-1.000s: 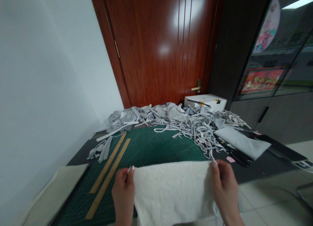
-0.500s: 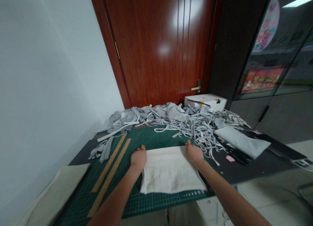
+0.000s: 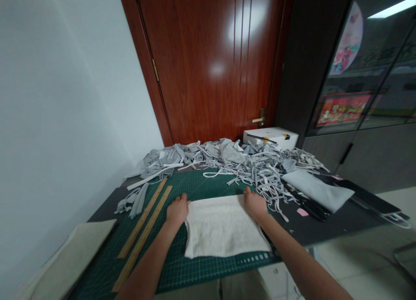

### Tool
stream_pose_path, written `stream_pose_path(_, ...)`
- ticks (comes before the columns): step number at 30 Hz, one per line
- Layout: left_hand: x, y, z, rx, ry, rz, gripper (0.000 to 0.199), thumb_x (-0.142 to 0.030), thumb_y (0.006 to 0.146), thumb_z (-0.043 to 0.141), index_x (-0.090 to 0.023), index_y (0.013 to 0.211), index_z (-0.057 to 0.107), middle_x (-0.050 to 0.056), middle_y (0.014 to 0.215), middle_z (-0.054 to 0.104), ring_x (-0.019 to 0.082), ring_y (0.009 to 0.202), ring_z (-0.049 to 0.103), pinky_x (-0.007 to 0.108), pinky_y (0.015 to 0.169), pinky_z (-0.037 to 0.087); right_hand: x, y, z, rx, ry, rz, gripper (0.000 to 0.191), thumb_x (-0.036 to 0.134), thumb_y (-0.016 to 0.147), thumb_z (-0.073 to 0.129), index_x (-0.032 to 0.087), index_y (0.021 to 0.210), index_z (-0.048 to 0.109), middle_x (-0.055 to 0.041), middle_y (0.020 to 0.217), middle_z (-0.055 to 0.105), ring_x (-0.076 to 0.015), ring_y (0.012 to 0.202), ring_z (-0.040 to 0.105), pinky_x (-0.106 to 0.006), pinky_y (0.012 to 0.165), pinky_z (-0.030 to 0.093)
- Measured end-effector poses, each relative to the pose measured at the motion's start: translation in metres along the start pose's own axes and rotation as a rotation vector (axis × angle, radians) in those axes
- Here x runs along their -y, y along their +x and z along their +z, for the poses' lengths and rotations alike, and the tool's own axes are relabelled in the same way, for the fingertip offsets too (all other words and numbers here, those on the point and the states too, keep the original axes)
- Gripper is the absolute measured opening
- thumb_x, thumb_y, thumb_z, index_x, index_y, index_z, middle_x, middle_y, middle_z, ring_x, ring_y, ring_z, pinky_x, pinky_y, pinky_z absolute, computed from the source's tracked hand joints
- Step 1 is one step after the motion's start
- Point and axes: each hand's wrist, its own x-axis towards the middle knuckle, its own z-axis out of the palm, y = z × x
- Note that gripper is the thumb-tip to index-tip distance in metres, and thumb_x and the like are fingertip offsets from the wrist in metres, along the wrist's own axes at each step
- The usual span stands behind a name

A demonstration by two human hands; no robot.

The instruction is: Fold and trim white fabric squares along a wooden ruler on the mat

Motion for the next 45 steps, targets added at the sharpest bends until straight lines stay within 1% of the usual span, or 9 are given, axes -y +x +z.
stream_pose_path(5,-0.010,-0.001,-0.004,-0.056,-0.053,-0.083,0.027,-0.031,0.092,0.040,-0.011,0.109,0.049,0.017,0.099,0.062,0.027,0.090,0.064,0.031,0.068,0.044,0.001,-0.001,0.001,-0.010,0.017,0.003,0.025,0.017,0.095,0.026,0.013,0.106,0.048,-0.0133,0.087,0.068,-0.0209,0.081,0.068,-0.027,0.065,0.045)
stream_pose_path(8,-0.009,-0.014,-0.013,-0.085,-0.108,-0.110,0.028,-0.038,0.094,0.035,-0.015,0.099,0.050,0.011,0.091,0.064,0.023,0.085,0.065,0.027,0.065,0.042,0.001,-0.002,0.001,-0.017,0.023,0.004,0.026,0.018,0.095,0.025,0.013,0.106,0.048,-0.0131,0.086,0.068,-0.0208,0.081,0.068,-0.027,0.064,0.044)
stream_pose_path(14,0.000,-0.097,-0.025,-0.063,-0.553,-0.133,0.027,-0.042,0.090,0.038,-0.023,0.073,0.047,-0.001,0.064,0.058,0.017,0.064,0.061,0.024,0.061,0.038,0.001,-0.002,0.004,-0.033,0.026,0.006,0.027,0.019,0.095,0.024,0.014,0.104,0.049,-0.0125,0.086,0.068,-0.0205,0.082,0.067,-0.026,0.063,0.044)
stream_pose_path(16,-0.003,-0.130,-0.018,0.028,-0.560,-0.147,0.023,-0.044,0.082,0.049,-0.023,0.073,0.049,-0.002,0.061,0.056,0.018,0.059,0.058,0.026,0.059,0.038,0.001,-0.002,0.005,-0.040,0.025,0.005,0.027,0.019,0.096,0.024,0.014,0.103,0.049,-0.0122,0.085,0.068,-0.0208,0.081,0.067,-0.026,0.062,0.043)
stream_pose_path(20,-0.012,-0.163,0.003,-0.024,-0.502,-0.151,0.015,-0.036,0.074,0.059,-0.022,0.079,0.055,0.003,0.076,0.060,0.022,0.076,0.060,0.029,0.072,0.042,-0.001,-0.002,0.007,-0.054,0.031,-0.003,0.026,0.020,0.096,0.024,0.014,0.102,0.048,-0.0115,0.085,0.068,-0.0216,0.080,0.068,-0.027,0.060,0.042)
stream_pose_path(28,-0.005,-0.152,0.008,-0.064,-0.283,-0.021,0.015,-0.018,0.082,0.049,-0.022,0.075,0.062,0.005,0.079,0.062,0.021,0.082,0.061,0.029,0.076,0.043,-0.002,-0.002,0.007,-0.062,0.036,-0.007,0.025,0.019,0.096,0.025,0.014,0.099,0.049,-0.0100,0.083,0.068,-0.0216,0.080,0.068,-0.027,0.059,0.042)
stream_pose_path(36,-0.006,-0.145,-0.005,0.075,-0.137,0.024,0.031,-0.003,0.075,0.045,-0.016,0.095,0.063,0.008,0.105,0.060,0.022,0.103,0.055,0.032,0.092,0.037,-0.002,0.000,0.009,-0.039,0.045,0.002,0.024,0.020,0.095,0.026,0.014,0.100,0.049,-0.0112,0.083,0.068,-0.0215,0.080,0.068,-0.026,0.061,0.041)
stream_pose_path(42,-0.005,-0.136,-0.011,0.123,-0.160,0.034,0.027,0.002,0.070,0.041,-0.017,0.077,0.059,0.005,0.090,0.058,0.018,0.093,0.056,0.027,0.084,0.038,-0.002,-0.001,0.009,-0.048,0.037,-0.015,0.025,0.020,0.096,0.026,0.014,0.099,0.050,-0.0108,0.081,0.068,-0.0206,0.078,0.068,-0.025,0.057,0.040)
stream_pose_path(45,-0.007,-0.138,-0.009,0.047,-0.290,-0.036,0.029,0.002,0.069,0.043,-0.018,0.085,0.056,0.002,0.085,0.056,0.015,0.084,0.056,0.024,0.078,0.039,-0.002,-0.001,0.011,-0.053,0.033,-0.019,0.025,0.020,0.096,0.026,0.014,0.099,0.050,-0.0108,0.081,0.068,-0.0212,0.077,0.068,-0.026,0.057,0.040)
